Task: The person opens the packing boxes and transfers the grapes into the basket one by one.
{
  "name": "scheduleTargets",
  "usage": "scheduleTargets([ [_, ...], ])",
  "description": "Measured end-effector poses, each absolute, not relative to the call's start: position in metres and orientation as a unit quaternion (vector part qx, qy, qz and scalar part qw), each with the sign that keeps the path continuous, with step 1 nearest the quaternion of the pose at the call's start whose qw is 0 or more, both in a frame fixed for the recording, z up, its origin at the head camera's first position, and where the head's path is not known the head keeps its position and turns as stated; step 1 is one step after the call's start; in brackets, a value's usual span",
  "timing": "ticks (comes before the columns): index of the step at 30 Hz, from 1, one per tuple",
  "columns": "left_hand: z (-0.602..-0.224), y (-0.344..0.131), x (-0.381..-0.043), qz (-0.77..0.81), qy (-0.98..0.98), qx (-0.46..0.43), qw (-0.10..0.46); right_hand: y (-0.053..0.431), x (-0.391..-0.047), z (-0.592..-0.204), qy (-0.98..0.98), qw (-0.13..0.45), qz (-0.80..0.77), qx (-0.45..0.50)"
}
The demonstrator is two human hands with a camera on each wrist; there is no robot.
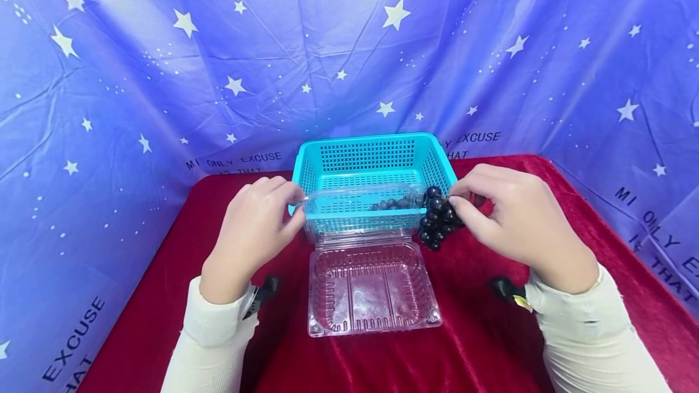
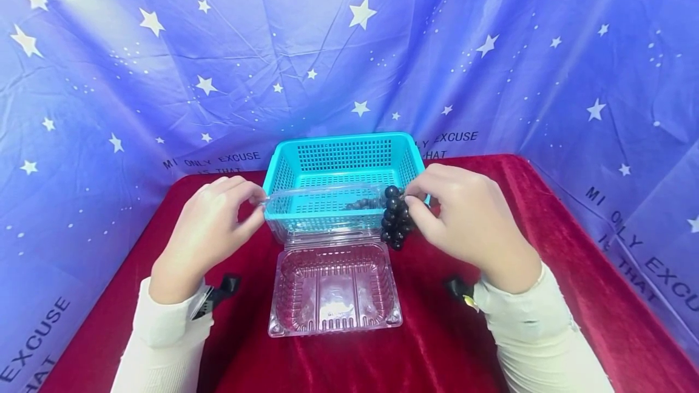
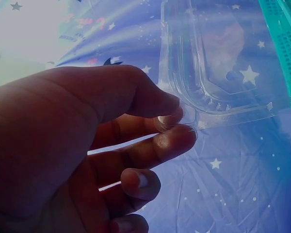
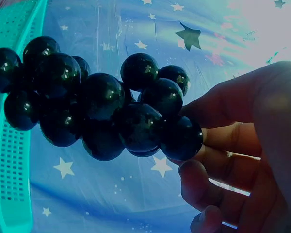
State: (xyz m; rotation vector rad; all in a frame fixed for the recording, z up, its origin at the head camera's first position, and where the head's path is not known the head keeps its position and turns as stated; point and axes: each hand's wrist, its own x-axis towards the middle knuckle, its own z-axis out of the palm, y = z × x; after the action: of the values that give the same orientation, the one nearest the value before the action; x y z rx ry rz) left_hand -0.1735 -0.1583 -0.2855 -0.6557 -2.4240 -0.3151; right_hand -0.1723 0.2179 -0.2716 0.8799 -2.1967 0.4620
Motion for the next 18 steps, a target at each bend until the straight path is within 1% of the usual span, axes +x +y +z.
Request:
scheduleTargets([
  [18, -0.2849, -0.1586, -0.1725, -0.119, -0.917, -0.242, 0.295, 0.225, -0.1788, -0.273, -0.856, 0.386, 0.21, 0.274],
])
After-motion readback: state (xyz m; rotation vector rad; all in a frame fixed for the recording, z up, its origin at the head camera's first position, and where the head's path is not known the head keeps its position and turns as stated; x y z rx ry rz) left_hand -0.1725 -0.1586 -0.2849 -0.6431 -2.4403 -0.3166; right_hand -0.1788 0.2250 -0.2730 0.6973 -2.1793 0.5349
